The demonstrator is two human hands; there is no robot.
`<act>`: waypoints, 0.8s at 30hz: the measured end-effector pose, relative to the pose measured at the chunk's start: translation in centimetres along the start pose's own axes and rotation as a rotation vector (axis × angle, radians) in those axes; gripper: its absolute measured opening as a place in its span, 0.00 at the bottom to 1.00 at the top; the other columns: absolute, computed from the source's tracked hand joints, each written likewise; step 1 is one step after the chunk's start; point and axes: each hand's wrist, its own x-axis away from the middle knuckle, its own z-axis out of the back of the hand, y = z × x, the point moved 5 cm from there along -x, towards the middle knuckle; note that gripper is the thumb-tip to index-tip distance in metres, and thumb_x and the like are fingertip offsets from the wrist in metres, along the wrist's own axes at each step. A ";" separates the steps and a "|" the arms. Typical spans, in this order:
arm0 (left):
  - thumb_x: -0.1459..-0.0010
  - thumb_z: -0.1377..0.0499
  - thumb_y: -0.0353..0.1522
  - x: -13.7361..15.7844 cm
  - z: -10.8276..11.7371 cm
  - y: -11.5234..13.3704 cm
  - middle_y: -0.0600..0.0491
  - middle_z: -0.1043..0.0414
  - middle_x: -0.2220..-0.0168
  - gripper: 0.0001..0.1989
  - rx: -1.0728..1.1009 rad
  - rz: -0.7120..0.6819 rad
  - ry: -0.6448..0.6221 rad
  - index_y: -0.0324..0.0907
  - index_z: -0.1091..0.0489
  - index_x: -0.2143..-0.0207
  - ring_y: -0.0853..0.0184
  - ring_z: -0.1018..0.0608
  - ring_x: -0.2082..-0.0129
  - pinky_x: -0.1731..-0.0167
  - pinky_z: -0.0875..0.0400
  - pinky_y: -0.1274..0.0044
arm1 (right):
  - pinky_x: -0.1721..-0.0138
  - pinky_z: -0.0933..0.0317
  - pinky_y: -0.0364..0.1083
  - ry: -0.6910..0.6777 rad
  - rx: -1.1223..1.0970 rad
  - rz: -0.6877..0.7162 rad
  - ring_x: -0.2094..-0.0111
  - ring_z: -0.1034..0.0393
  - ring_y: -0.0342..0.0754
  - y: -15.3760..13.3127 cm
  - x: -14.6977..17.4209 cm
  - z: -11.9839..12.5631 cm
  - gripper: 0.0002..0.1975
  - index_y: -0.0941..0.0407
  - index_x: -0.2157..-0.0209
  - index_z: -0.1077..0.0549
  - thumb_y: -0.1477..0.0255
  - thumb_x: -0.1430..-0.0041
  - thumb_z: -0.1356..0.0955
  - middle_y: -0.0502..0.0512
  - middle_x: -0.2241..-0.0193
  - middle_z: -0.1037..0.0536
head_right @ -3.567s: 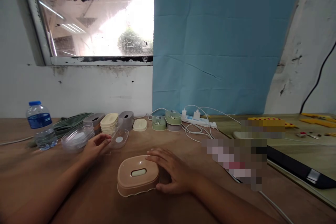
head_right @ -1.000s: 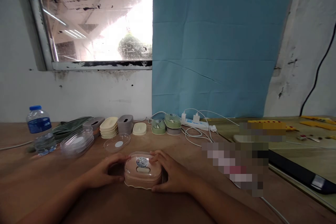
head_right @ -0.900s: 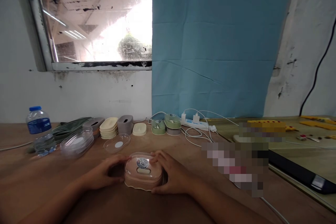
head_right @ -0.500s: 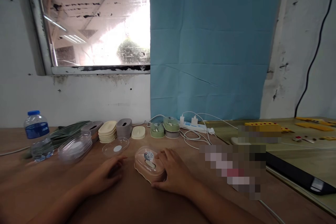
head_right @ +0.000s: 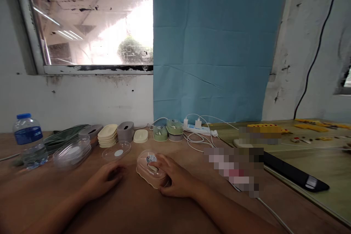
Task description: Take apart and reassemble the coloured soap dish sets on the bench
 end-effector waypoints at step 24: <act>0.52 0.49 0.31 -0.4 0.6 -1.8 0.54 0.33 0.75 0.08 -0.061 0.199 0.095 0.40 0.32 0.73 0.70 0.33 0.75 0.74 0.40 0.80 | 0.47 0.51 0.51 0.076 0.097 0.229 0.44 0.51 0.54 0.0 0.1 -0.3 0.34 0.50 0.47 0.40 0.69 0.61 0.31 0.55 0.43 0.47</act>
